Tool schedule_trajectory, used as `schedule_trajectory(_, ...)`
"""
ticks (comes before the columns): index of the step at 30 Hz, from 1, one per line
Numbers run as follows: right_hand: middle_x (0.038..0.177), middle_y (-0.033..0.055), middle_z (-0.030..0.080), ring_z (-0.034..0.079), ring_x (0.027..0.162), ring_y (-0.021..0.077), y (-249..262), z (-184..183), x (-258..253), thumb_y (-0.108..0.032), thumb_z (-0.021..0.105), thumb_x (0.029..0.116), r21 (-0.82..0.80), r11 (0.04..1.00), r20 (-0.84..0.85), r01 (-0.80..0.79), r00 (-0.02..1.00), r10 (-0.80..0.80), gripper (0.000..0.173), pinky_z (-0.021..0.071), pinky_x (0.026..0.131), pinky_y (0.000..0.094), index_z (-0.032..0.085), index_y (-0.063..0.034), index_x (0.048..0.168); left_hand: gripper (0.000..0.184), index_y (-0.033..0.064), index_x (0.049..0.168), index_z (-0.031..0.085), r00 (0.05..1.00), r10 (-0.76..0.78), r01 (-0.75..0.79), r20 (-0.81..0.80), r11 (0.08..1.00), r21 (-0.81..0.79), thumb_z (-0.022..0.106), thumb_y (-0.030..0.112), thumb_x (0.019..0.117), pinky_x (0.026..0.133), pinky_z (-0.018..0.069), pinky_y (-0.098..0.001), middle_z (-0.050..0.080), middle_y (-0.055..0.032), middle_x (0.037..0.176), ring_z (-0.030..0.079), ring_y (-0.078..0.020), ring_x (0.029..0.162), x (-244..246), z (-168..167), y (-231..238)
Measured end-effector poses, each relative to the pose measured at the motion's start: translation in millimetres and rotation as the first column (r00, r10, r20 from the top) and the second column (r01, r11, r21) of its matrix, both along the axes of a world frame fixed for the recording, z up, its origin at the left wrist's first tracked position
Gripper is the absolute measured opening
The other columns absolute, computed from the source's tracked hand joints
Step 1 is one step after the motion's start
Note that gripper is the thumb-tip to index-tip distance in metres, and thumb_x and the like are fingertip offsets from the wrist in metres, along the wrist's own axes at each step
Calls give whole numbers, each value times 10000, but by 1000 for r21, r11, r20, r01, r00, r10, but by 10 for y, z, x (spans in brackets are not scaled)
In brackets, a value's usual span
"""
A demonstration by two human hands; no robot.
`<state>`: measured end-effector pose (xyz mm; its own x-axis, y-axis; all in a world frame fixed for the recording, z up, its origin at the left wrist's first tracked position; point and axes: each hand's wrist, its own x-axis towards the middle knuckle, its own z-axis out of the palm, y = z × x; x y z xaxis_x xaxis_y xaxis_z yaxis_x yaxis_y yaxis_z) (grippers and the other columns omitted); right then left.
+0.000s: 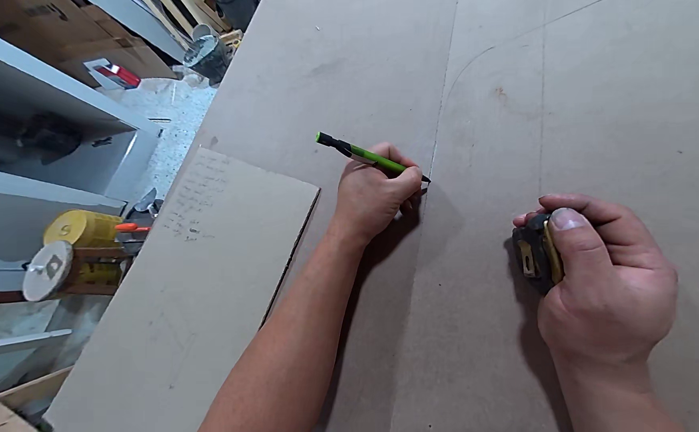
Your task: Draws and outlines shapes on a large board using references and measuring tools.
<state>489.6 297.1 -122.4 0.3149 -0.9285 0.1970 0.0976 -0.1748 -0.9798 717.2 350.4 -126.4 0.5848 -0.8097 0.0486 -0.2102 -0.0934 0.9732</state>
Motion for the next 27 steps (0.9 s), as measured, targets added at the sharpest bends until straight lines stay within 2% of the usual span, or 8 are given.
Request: schedule_trajectory(27,956,14,701,706,846,136,12,15,-1,-156,515,1055,11,1000,-11,1,1000,-1,229,618,748,289,665,-48,1190,45,14,878,679,1000,16,-16,9,1000,-9,720,23,894,510,605,-321,722,-112,719,702,-194,582,-169,-10,257)
